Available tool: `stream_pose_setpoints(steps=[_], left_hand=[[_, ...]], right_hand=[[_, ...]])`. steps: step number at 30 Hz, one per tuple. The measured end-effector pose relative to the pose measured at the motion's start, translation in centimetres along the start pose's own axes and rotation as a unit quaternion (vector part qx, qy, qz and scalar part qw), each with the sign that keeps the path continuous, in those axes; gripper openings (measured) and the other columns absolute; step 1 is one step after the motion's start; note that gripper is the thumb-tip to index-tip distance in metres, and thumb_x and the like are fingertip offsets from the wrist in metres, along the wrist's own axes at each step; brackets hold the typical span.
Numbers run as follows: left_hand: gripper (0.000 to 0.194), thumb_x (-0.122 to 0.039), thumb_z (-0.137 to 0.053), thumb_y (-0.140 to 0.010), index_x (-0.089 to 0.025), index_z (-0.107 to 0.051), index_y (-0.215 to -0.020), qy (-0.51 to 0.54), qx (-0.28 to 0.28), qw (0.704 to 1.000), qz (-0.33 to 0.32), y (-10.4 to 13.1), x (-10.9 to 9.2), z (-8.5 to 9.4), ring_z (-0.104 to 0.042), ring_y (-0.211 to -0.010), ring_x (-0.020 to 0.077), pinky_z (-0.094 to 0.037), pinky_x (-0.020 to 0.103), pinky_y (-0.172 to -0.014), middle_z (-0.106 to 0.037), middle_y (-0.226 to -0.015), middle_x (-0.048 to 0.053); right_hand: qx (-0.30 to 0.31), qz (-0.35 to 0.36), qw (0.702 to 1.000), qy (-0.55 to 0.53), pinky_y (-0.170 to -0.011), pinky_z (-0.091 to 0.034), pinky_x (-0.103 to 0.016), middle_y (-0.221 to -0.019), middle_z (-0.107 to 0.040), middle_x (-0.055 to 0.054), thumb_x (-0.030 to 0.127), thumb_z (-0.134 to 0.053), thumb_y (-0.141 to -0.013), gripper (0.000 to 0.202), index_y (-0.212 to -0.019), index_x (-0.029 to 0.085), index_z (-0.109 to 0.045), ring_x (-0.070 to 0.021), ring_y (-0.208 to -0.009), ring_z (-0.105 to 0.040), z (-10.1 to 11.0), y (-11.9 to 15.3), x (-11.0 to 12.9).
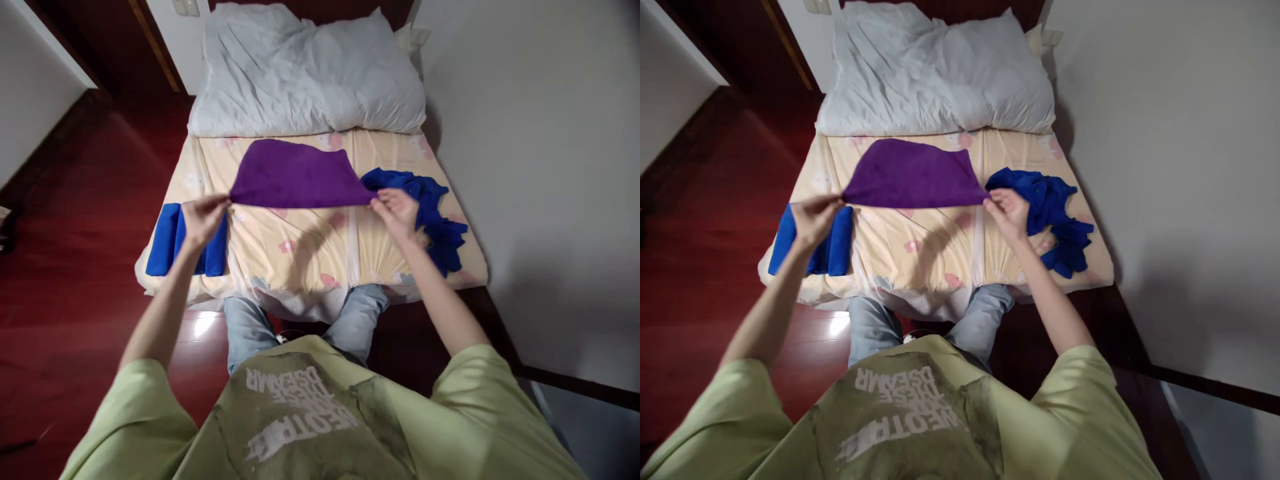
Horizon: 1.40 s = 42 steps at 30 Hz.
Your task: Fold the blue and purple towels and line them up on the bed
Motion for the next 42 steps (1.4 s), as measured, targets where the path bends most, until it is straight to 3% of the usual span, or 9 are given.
stream_pose_setpoints(steps=[5,7,10,17,24,32,35,38,42], left_hand=[[0.036,-0.043,-0.078,-0.076,-0.013,-0.080,-0.097,0.005,0.049,0.959,0.280,18.1,13.2,-5.7,-0.076,-0.078,0.0228,-0.064,0.034,-0.078,-0.079,-0.084,0.009],[0.042,-0.040,-0.079,-0.072,-0.013,-0.077,-0.104,0.042,0.047,0.926,0.372,23.6,16.4,-7.1,-0.076,-0.075,0.0230,-0.064,0.036,-0.076,-0.079,-0.085,0.009],[0.044,-0.042,-0.078,-0.071,-0.013,-0.074,-0.103,0.080,0.021,0.897,0.434,27.6,18.4,-7.7,-0.075,-0.075,0.0221,-0.063,0.036,-0.077,-0.078,-0.086,0.010],[0.047,-0.055,-0.082,-0.062,-0.016,-0.072,-0.087,0.041,0.059,0.906,0.417,27.0,19.2,-7.0,-0.073,-0.074,0.0244,-0.060,0.037,-0.076,-0.075,-0.080,0.009],[0.060,-0.070,-0.083,-0.057,-0.017,-0.068,-0.082,0.070,0.119,0.902,0.410,28.2,17.9,-6.0,-0.070,-0.071,0.0220,-0.060,0.038,-0.077,-0.073,-0.075,0.007],[0.065,-0.078,-0.078,-0.060,-0.018,-0.067,-0.082,0.029,0.169,0.894,0.415,30.5,16.8,-5.6,-0.069,-0.068,0.0228,-0.058,0.037,-0.072,-0.071,-0.070,0.007],[0.060,-0.074,-0.075,-0.067,-0.018,-0.069,-0.087,0.005,0.173,0.897,0.407,31.1,16.8,-5.5,-0.071,-0.073,0.0239,-0.058,0.036,-0.074,-0.073,-0.076,0.008],[0.053,-0.067,-0.074,-0.070,-0.019,-0.070,-0.092,-0.009,0.160,0.898,0.410,31.9,16.8,-5.5,-0.073,-0.083,0.0258,-0.058,0.036,-0.077,-0.075,-0.084,0.010],[0.051,-0.059,-0.072,-0.073,-0.019,-0.069,-0.103,-0.036,0.095,0.905,0.414,33.1,16.4,-4.8,-0.072,-0.094,0.0257,-0.060,0.035,-0.079,-0.075,-0.098,0.011]], right_hand=[[-0.021,-0.279,0.960,0.009,-0.071,-0.060,-0.033,-0.078,-0.075,-0.004,0.056,-0.091,-0.059,0.053,-0.091,0.019,-0.071,-0.0193,-0.070,-0.070,-2.3,14.9,-14.5],[-0.017,-0.362,0.932,0.019,-0.062,-0.057,-0.030,-0.070,-0.073,-0.003,0.056,-0.092,-0.053,0.052,-0.081,0.018,-0.071,-0.0178,-0.063,-0.067,-3.4,19.7,-18.3],[-0.011,-0.406,0.914,0.012,-0.049,-0.049,-0.026,-0.061,-0.068,0.000,0.054,-0.091,-0.053,0.047,-0.076,0.018,-0.071,-0.0148,-0.052,-0.060,-4.3,23.1,-21.0],[0.001,-0.456,0.890,0.000,-0.043,-0.042,-0.018,-0.055,-0.066,0.000,0.035,-0.089,-0.065,0.029,-0.073,0.017,-0.067,-0.0123,-0.049,-0.062,-3.5,23.8,-21.9],[0.018,-0.470,0.882,0.023,-0.043,-0.044,-0.018,-0.058,-0.067,0.001,0.023,-0.085,-0.069,0.017,-0.070,0.018,-0.069,-0.0117,-0.049,-0.062,-1.4,24.7,-21.4],[0.123,-0.487,0.860,0.092,-0.040,-0.043,-0.022,-0.046,-0.060,0.002,0.020,-0.085,-0.065,0.021,-0.061,0.021,-0.064,-0.0139,-0.041,-0.055,-1.5,25.0,-21.3],[0.145,-0.426,0.882,0.141,-0.048,-0.050,-0.026,-0.051,-0.064,0.000,0.021,-0.081,-0.068,0.020,-0.060,0.022,-0.063,-0.0174,-0.047,-0.061,-1.5,21.5,-20.9],[0.113,-0.273,0.934,0.201,-0.073,-0.060,-0.032,-0.076,-0.076,-0.006,0.021,-0.071,-0.078,0.007,-0.071,0.021,-0.068,-0.0224,-0.075,-0.073,-2.3,14.5,-19.2],[0.140,-0.129,0.951,0.243,-0.093,-0.059,-0.037,-0.114,-0.075,-0.014,0.021,-0.056,-0.091,0.022,-0.103,0.017,-0.075,-0.0236,-0.099,-0.072,-6.8,5.7,-18.8]])
Point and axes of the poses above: each hand's wrist, its own y-axis away from the middle knuckle, its own z-axis out of the back of the hand, x = y × z, the point moved 10 cm from there along -y, towards the middle knuckle
